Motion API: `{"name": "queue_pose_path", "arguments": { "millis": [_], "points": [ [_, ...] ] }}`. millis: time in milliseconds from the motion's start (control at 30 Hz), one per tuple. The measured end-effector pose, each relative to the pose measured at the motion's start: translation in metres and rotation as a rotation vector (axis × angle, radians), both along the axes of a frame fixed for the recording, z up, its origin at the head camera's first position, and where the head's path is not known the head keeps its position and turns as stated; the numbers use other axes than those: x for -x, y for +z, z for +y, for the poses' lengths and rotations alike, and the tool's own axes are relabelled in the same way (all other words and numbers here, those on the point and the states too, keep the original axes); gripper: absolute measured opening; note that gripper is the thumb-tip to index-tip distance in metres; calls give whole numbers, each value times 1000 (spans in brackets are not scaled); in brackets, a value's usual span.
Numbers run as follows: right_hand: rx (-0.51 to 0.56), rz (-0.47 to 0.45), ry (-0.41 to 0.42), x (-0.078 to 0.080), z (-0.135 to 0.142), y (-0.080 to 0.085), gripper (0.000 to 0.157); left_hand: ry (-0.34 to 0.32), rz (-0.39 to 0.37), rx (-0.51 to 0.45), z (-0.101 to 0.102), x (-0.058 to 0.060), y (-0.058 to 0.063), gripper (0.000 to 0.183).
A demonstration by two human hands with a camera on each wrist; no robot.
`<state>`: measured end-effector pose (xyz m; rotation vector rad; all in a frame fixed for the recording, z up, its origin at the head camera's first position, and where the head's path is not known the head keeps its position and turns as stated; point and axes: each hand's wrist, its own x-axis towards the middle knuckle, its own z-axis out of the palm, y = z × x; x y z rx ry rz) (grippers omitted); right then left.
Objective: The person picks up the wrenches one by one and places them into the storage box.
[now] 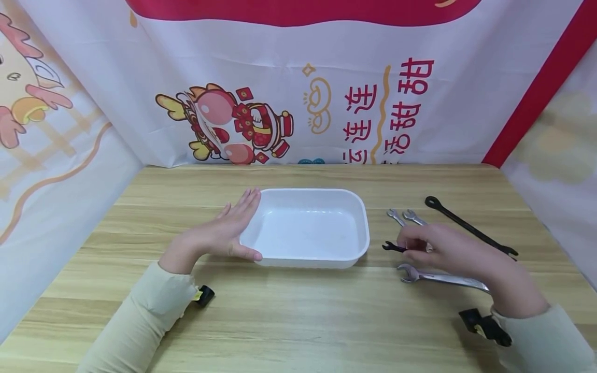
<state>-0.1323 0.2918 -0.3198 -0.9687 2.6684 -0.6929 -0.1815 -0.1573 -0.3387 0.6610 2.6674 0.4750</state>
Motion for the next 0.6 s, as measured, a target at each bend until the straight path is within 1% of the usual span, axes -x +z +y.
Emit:
{"name": "queue_pose_path", "arguments": {
  "millis": [100,200,400,600],
  "points": [
    [10,34,-5,1,-4,2,14,0,1,0,0,0,0,136],
    [24,35,-2,3,-7,3,15,0,4,-3,0,0,1,136],
    [72,69,44,6,-15,5,19,1,5,3,-1,-1,0,138],
    [91,58,22,7,-27,12,15,-4,7,4,-1,-1,0,139]
  ]
}}
